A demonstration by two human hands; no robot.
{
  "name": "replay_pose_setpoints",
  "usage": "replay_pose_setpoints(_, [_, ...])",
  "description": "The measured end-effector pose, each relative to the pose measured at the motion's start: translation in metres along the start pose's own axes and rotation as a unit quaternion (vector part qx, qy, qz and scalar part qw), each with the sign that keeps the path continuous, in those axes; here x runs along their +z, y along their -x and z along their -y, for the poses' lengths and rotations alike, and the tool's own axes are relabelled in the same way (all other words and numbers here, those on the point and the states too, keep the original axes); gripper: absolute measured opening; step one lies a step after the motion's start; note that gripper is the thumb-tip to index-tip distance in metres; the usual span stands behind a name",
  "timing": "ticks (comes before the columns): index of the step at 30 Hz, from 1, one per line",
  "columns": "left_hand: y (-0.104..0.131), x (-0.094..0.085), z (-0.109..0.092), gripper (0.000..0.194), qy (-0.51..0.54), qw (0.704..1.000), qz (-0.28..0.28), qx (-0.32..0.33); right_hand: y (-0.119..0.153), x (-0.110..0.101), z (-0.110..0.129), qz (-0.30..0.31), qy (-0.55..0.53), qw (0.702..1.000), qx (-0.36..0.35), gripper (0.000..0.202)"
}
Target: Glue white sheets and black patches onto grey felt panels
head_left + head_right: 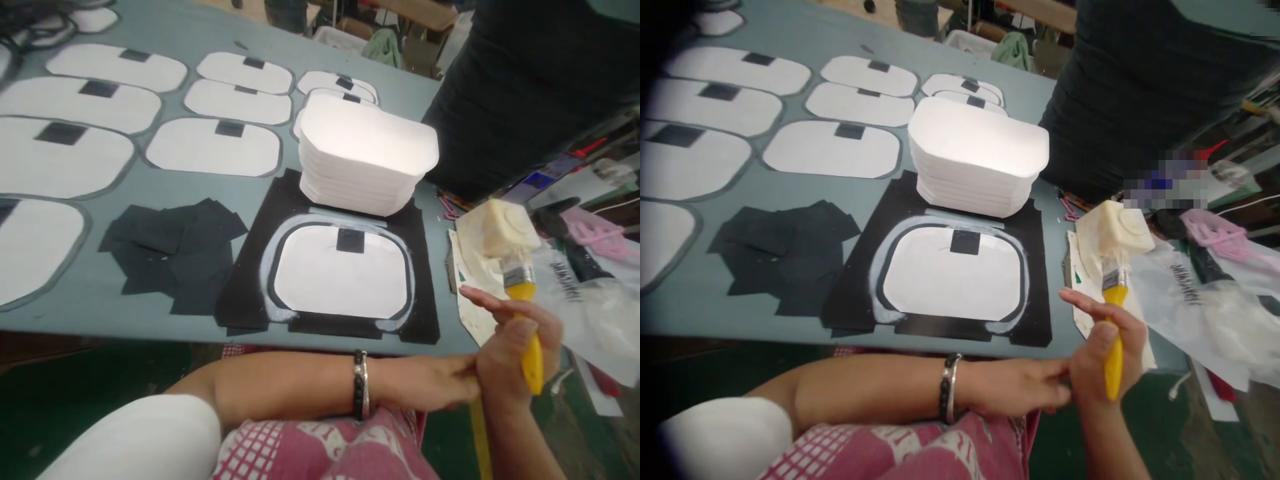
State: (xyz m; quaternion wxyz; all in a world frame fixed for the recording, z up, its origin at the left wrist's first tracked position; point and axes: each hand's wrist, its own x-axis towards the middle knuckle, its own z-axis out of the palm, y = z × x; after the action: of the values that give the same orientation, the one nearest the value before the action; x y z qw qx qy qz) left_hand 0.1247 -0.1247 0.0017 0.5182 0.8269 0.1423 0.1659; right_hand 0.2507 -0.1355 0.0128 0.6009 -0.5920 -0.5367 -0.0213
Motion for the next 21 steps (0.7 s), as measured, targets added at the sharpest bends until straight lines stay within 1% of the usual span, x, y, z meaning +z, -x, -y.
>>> replay_pose_setpoints(1, [0.010, -0.003, 0.007, 0.055, 0.040, 0.998, 0.033, 0.028, -0.012, -0.005, -0.007, 0.043, 0.021, 0.999, 0.000, 0.031])
replay_pose_setpoints(2, [0.021, -0.006, 0.015, 0.052, 0.052, 0.997, 0.049, 0.041, -0.025, -0.008, -0.012, 0.103, 0.047, 0.994, -0.007, 0.037])
replay_pose_setpoints(3, [0.031, -0.011, 0.021, 0.044, 0.031, 0.998, 0.043, 0.036, -0.037, -0.007, -0.015, 0.169, 0.071, 0.983, -0.025, 0.043])
replay_pose_setpoints(4, [0.040, -0.017, 0.027, 0.037, -0.020, 1.000, 0.015, 0.015, -0.049, -0.001, -0.014, 0.228, 0.085, 0.969, -0.050, 0.046])
replay_pose_setpoints(5, [0.049, -0.023, 0.033, 0.039, -0.086, 0.996, -0.019, -0.012, -0.060, 0.010, -0.011, 0.276, 0.086, 0.954, -0.074, 0.047])
replay_pose_setpoints(6, [0.057, -0.030, 0.037, 0.046, -0.151, 0.986, -0.050, -0.039, -0.069, 0.026, -0.005, 0.313, 0.073, 0.943, -0.090, 0.048])
replay_pose_setpoints(7, [0.065, -0.036, 0.041, 0.049, -0.211, 0.973, -0.076, -0.061, -0.076, 0.046, 0.002, 0.342, 0.045, 0.935, -0.087, 0.047])
replay_pose_setpoints(8, [0.072, -0.041, 0.045, 0.047, -0.265, 0.956, -0.097, -0.084, -0.081, 0.069, 0.012, 0.373, 0.005, 0.925, -0.066, 0.045])
replay_pose_setpoints(9, [0.079, -0.045, 0.048, 0.041, -0.312, 0.936, -0.116, -0.111, -0.083, 0.093, 0.023, 0.412, -0.037, 0.909, -0.044, 0.041])
replay_pose_setpoints(10, [0.085, -0.048, 0.051, 0.035, -0.355, 0.916, -0.128, -0.137, -0.083, 0.117, 0.034, 0.462, -0.077, 0.883, -0.032, 0.035])
replay_pose_setpoints(11, [0.090, -0.049, 0.053, 0.033, -0.393, 0.896, -0.132, -0.161, -0.080, 0.139, 0.046, 0.521, -0.113, 0.845, -0.033, 0.030])
replay_pose_setpoints(12, [0.094, -0.048, 0.055, 0.034, -0.423, 0.879, -0.129, -0.180, -0.077, 0.158, 0.058, 0.582, -0.146, 0.799, -0.046, 0.025])
replay_pose_setpoints(13, [0.096, -0.047, 0.056, 0.037, -0.445, 0.866, -0.119, -0.192, -0.072, 0.174, 0.068, 0.640, -0.174, 0.746, -0.061, 0.022])
replay_pose_setpoints(15, [0.098, -0.043, 0.057, 0.042, -0.466, 0.856, -0.093, -0.204, -0.061, 0.198, 0.085, 0.737, -0.209, 0.638, -0.084, 0.016])
replay_pose_setpoints(16, [0.098, -0.042, 0.057, 0.044, -0.469, 0.855, -0.084, -0.206, -0.056, 0.207, 0.090, 0.770, -0.215, 0.594, -0.089, 0.014])
replay_pose_setpoints(17, [0.097, -0.041, 0.056, 0.045, -0.470, 0.854, -0.079, -0.210, -0.052, 0.216, 0.093, 0.792, -0.216, 0.563, -0.092, 0.011])
replay_pose_setpoints(18, [0.096, -0.042, 0.056, 0.046, -0.470, 0.854, -0.076, -0.211, -0.049, 0.224, 0.093, 0.803, -0.217, 0.546, -0.098, 0.009])
replay_pose_setpoints(19, [0.095, -0.043, 0.055, 0.046, -0.471, 0.854, -0.074, -0.208, -0.047, 0.233, 0.093, 0.806, -0.217, 0.541, -0.107, 0.008])
replay_pose_setpoints(20, [0.093, -0.046, 0.054, 0.046, -0.469, 0.857, -0.070, -0.204, -0.047, 0.243, 0.091, 0.801, -0.215, 0.545, -0.120, 0.008])
replay_pose_setpoints(21, [0.093, -0.049, 0.053, 0.046, -0.463, 0.861, -0.064, -0.200, -0.048, 0.253, 0.089, 0.793, -0.211, 0.556, -0.136, 0.010])
